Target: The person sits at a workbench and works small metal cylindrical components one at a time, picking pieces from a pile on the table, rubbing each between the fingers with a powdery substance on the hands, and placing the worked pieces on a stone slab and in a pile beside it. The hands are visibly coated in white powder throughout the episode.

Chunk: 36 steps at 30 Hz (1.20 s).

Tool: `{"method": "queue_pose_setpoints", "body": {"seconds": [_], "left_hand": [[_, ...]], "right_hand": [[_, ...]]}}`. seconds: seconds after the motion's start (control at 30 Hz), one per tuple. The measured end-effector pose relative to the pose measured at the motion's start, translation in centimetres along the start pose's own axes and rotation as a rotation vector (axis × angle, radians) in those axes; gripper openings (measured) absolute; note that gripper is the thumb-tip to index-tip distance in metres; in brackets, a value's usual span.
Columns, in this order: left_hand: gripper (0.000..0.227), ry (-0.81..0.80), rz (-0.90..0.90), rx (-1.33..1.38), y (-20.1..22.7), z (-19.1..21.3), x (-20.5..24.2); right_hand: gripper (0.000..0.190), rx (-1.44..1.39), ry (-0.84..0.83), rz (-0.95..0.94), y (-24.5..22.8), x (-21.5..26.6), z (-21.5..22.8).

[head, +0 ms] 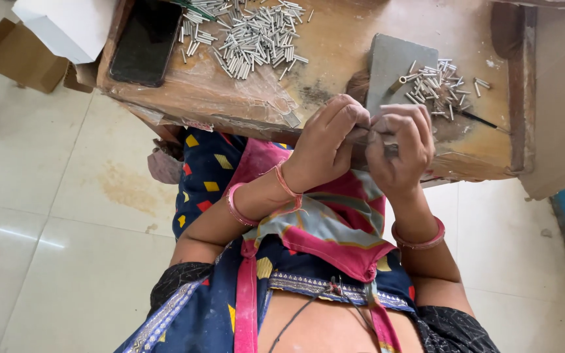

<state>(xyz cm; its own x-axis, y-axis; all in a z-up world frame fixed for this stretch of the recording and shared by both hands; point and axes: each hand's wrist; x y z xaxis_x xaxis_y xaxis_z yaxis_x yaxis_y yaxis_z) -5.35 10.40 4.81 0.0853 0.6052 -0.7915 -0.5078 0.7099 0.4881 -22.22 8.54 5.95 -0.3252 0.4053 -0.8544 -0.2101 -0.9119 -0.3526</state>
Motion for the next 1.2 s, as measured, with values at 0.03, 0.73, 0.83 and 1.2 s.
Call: {"method": "queue_pose_setpoints", "body": {"seconds": [0.03, 0.73, 0.83, 1.2], "left_hand": [[0.025, 0.04, 0.001, -0.08, -0.4, -0.1, 0.0], [0.009, -0.221, 0.593, 0.935, -4.4, -1.5, 2.2], [0.004, -0.292, 0.648, 0.99, -5.4, -2.3, 2.6], [0.038, -0.14, 0.213, -0.763, -14.1, -0.5, -2.4]], "right_hand": [[0.012, -0.166, 0.034, -0.089, 0.7, 0.4, -0.4], [0.02, -0.102, -0.122, -0.1, -1.5, -0.5, -0.2], [0.015, -0.048, -0.113, 0.001, -1.0, -0.1, -0.4], [0.01, -0.469, -0.004, -0.386, 4.7, 4.0, -0.9]]}}
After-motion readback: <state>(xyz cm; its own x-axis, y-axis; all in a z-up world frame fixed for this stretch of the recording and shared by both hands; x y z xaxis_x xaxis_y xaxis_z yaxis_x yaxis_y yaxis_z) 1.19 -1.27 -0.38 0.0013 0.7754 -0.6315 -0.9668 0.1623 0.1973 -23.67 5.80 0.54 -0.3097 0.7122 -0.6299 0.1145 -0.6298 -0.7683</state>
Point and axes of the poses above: each hand's wrist, its own x-axis away from the middle knuckle, its own z-axis out of the back of the hand, y = z × x, and after that the axes turned 14 degrees about -x, right-handed
